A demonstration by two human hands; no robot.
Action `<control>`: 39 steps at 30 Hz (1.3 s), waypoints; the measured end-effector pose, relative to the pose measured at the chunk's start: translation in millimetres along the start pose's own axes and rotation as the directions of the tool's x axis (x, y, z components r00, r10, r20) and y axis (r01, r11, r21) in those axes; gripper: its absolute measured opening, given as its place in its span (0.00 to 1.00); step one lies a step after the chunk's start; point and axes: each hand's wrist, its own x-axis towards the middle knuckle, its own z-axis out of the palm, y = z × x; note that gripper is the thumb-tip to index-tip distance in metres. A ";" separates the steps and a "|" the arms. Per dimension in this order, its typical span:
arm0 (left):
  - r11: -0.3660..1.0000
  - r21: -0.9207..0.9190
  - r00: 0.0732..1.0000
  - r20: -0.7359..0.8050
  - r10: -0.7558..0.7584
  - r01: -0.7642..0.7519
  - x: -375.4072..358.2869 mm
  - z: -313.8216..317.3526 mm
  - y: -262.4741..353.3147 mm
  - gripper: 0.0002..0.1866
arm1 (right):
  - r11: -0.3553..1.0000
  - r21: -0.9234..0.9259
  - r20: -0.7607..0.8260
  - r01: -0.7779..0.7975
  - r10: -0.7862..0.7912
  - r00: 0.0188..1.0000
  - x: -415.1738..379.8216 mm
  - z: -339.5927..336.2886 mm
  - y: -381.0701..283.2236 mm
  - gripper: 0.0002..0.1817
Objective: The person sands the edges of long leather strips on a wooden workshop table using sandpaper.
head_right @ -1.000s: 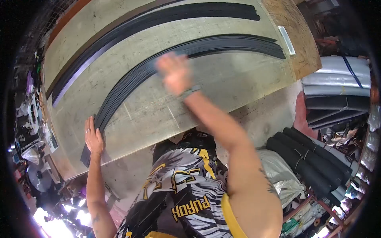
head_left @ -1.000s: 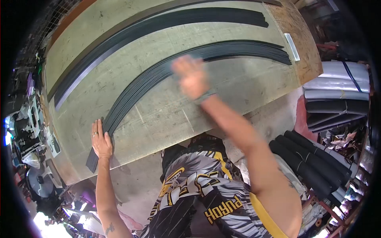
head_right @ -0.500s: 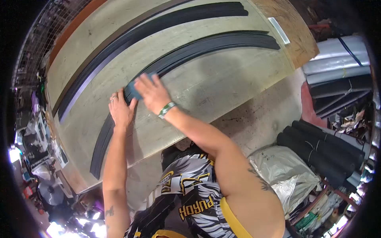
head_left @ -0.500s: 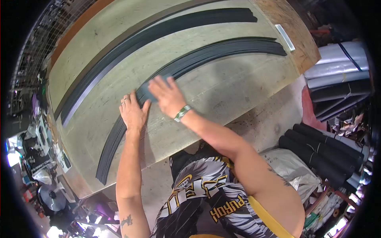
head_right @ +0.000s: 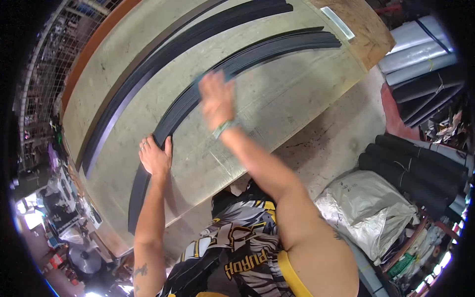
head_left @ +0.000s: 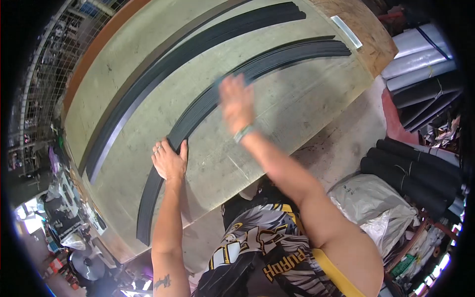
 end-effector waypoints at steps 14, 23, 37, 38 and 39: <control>1.000 -0.027 1.000 0.002 -0.013 0.013 1.3 -3.1 1.8 0.37 | 0.904 0.108 -0.310 -0.414 0.426 0.850 81.2 10.1 162.7 0.28; 1.000 -0.013 1.000 -0.004 -0.003 0.002 1.2 2.1 -4.0 0.37 | 0.842 0.251 -0.371 0.477 -0.372 0.851 7.0 -27.4 31.0 0.25; 0.997 -0.080 1.000 -0.029 0.011 -0.014 2.1 3.0 -10.0 0.35 | 0.662 0.407 -0.291 0.630 -0.559 0.776 -19.4 -41.1 -53.9 0.32; 0.996 -0.085 1.000 -0.028 0.012 -0.014 0.3 3.7 -9.9 0.35 | 0.730 0.295 -0.258 0.616 -0.560 0.787 -10.8 -42.2 -21.5 0.30; 0.995 -0.096 1.000 0.009 -0.002 0.003 0.7 1.2 -9.1 0.34 | 0.778 0.174 -0.231 0.603 -0.563 0.793 5.8 -46.2 25.5 0.27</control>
